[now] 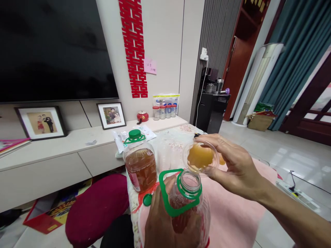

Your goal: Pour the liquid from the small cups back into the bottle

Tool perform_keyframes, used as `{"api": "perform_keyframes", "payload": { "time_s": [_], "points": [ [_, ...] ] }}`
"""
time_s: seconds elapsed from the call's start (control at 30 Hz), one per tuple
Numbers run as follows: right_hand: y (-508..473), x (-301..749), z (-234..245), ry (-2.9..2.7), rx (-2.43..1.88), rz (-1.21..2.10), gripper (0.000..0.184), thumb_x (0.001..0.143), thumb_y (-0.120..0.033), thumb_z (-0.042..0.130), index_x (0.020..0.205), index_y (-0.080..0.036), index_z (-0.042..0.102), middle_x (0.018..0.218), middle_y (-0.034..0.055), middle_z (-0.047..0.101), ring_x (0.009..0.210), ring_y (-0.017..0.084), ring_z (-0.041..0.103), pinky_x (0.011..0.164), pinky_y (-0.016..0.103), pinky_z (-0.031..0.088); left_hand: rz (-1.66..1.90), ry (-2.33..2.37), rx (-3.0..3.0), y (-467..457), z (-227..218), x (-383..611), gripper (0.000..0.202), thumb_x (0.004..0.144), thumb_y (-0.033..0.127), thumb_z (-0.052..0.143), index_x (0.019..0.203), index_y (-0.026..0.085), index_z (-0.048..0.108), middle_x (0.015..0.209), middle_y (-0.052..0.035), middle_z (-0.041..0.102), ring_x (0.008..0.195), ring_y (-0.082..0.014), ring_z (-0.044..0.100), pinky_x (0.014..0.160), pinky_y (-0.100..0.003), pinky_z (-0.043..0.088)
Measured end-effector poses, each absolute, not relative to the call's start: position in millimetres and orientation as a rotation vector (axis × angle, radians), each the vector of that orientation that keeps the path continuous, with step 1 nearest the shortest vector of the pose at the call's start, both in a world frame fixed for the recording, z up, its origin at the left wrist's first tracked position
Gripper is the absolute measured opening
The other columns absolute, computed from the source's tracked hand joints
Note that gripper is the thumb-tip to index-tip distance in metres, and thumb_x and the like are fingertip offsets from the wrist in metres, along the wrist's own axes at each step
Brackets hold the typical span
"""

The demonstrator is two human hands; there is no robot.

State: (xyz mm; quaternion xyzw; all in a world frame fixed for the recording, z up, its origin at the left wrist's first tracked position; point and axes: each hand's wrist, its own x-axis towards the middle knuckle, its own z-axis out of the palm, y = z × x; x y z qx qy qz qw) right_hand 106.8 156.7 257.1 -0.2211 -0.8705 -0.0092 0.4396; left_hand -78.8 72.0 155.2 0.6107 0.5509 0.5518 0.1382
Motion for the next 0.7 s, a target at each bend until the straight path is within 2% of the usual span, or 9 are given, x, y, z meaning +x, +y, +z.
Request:
{"api": "perform_keyframes", "payload": {
  "time_s": [0.17, 0.33, 0.47, 0.7],
  "points": [
    [156.6, 105.2, 258.9, -2.178, -0.493, -0.054, 0.053, 0.087, -0.008, 0.062, 0.138, -0.020, 0.057, 0.128, 0.0073, 0.069, 0.122, 0.017, 0.065, 0.105, 0.031, 0.054, 1.589, 1.603, 1.722, 72.5, 152.1, -76.4, 0.045, 0.074, 0.029, 0.072, 0.119, 0.026, 0.067, 0.125, -0.0090, 0.073, 0.116, -0.0327, 0.073, 0.094, -0.042, 0.066],
    [156.2, 104.2, 261.5, -2.192, -0.473, -0.105, 0.050, 0.088, -0.007, 0.060, 0.137, -0.016, 0.058, 0.127, 0.0080, 0.070, 0.123, 0.015, 0.064, 0.106, 0.028, 0.053, 1.564, 1.623, 1.670, 72.0, 147.4, -75.0, 0.048, 0.073, 0.029, 0.073, 0.120, 0.026, 0.067, 0.114, -0.0077, 0.076, 0.092, -0.0290, 0.078, 0.067, -0.034, 0.067],
    [156.8, 104.0, 263.9, -2.198, -0.461, -0.123, 0.047, 0.089, -0.008, 0.060, 0.136, -0.014, 0.058, 0.126, 0.0093, 0.070, 0.124, 0.015, 0.064, 0.107, 0.027, 0.052, 1.578, 1.604, 1.665, 72.0, 146.4, -75.4, 0.044, 0.073, 0.029, 0.075, 0.117, 0.026, 0.069, 0.126, -0.0092, 0.073, 0.110, -0.0323, 0.075, 0.082, -0.038, 0.068],
    [156.7, 105.0, 266.4, -2.214, -0.435, -0.162, 0.050, 0.089, -0.006, 0.060, 0.138, -0.013, 0.056, 0.126, 0.0108, 0.069, 0.125, 0.016, 0.063, 0.108, 0.028, 0.052, 1.584, 1.596, 1.668, 73.5, 146.1, -75.7, 0.048, 0.071, 0.029, 0.076, 0.118, 0.027, 0.068, 0.124, -0.0090, 0.074, 0.112, -0.0330, 0.075, 0.085, -0.040, 0.068]
  ]
}}
